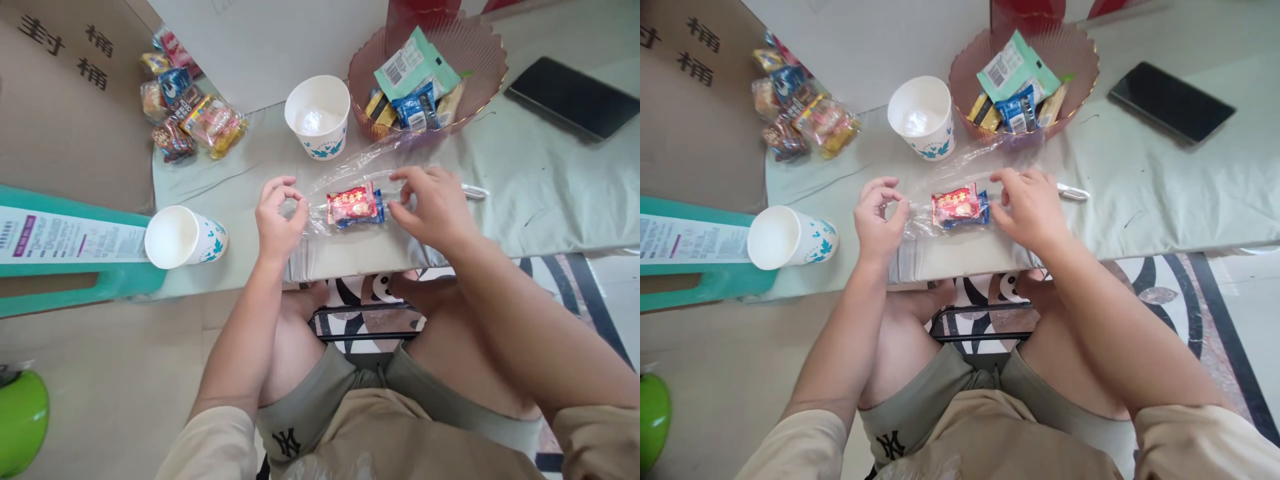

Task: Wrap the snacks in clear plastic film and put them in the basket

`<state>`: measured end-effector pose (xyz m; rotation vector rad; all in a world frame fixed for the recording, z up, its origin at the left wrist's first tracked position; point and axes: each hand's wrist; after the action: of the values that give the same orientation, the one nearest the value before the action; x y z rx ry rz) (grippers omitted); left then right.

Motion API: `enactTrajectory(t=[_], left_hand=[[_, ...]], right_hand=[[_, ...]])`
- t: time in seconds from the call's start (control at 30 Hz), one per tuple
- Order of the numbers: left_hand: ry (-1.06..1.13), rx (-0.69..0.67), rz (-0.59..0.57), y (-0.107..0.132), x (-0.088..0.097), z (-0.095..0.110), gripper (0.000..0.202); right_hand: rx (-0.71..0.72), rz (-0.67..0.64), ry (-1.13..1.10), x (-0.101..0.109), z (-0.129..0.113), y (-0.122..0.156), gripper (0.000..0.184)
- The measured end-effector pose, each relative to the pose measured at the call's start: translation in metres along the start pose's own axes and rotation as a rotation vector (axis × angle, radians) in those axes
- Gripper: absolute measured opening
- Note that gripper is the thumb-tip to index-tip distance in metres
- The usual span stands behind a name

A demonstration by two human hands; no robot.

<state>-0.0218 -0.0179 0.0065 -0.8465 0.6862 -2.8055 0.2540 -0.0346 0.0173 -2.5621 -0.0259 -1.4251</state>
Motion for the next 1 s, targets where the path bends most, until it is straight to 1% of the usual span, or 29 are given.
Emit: enactTrajectory(t=[0.07,0.1,0.13,0.2,0.27,0.3,0.37,0.4,0.47,0.53,0.57,0.6,0.63,0.7,0.73,0.77,0.83,0.9,1.0], left_hand=[[0.038,-0.027,0.034,0.0,0.001,0.003,0.006],[0.067,-0.017,0.049,0.001,0.001,0.004,0.006],[0.1,0.017,0.062,0.0,0.001,0.005,0.006],[0.148,0.143,0.08,-0.001,0.0,0.002,0.007],[0.146,0.285,0.085,-0.006,-0.001,-0.005,0.008],[0.124,0.338,0.08,-0.008,-0.001,-0.009,0.007],[0.04,0.386,0.063,-0.013,0.002,-0.018,0.005],[-0.03,0.378,0.061,-0.015,0.004,-0.021,0.008],[-0.215,0.287,0.082,-0.015,0.01,-0.019,0.024],[-0.385,0.13,0.097,-0.011,0.017,-0.006,0.037],[-0.436,0.041,0.071,-0.007,0.019,0.004,0.039],[-0.456,-0.045,0.011,-0.003,0.022,0.015,0.035],[-0.451,-0.123,-0.087,0.001,0.024,0.026,0.028],[-0.394,-0.237,-0.322,0.009,0.028,0.045,0.008],[-0.353,-0.259,-0.435,0.012,0.03,0.051,0.005],[-0.316,-0.254,-0.537,0.014,0.033,0.054,0.008],[-0.305,-0.186,-0.701,0.017,0.041,0.052,0.014],[-0.401,-0.082,-0.816,0.02,0.05,0.044,0.033],[-0.548,0.048,-0.95,0.022,0.062,0.034,0.066]], right_hand=[[0.022,-0.037,0.012,0.009,-0.003,0.002,0.019],[0.063,-0.048,0.011,0.014,-0.006,0.004,0.016],[0.122,-0.06,0.008,0.019,-0.01,0.007,0.014],[0.261,-0.118,0.003,0.029,-0.016,0.013,0.013],[0.37,-0.265,0.0,0.035,-0.02,0.018,0.014],[0.39,-0.361,0.001,0.036,-0.021,0.019,0.015],[0.353,-0.548,0.015,0.036,-0.021,0.021,0.022],[0.309,-0.615,0.035,0.035,-0.022,0.021,0.028],[0.225,-0.679,0.087,0.031,-0.022,0.021,0.036],[0.199,-0.69,0.124,0.028,-0.025,0.021,0.036],[0.213,-0.689,0.123,0.026,-0.027,0.021,0.034],[0.241,-0.695,0.107,0.025,-0.029,0.022,0.03],[0.272,-0.708,0.083,0.024,-0.031,0.023,0.027],[0.305,-0.754,0.044,0.022,-0.035,0.027,0.024],[0.298,-0.776,0.042,0.022,-0.036,0.028,0.023],[0.279,-0.792,0.056,0.022,-0.037,0.029,0.023],[0.226,-0.765,0.102,0.021,-0.038,0.029,0.025],[0.193,-0.633,0.097,0.018,-0.038,0.027,0.027],[0.22,-0.332,-0.02,0.007,-0.036,0.018,0.027]])
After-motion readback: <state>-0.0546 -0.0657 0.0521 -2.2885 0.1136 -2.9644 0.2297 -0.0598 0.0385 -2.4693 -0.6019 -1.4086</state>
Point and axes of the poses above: each hand's wrist, its own y-axis away from the middle knuckle, its own x-axis out of the back of the hand, z = x × y, and after that the axes turned 4 degrees about -x, right-handed
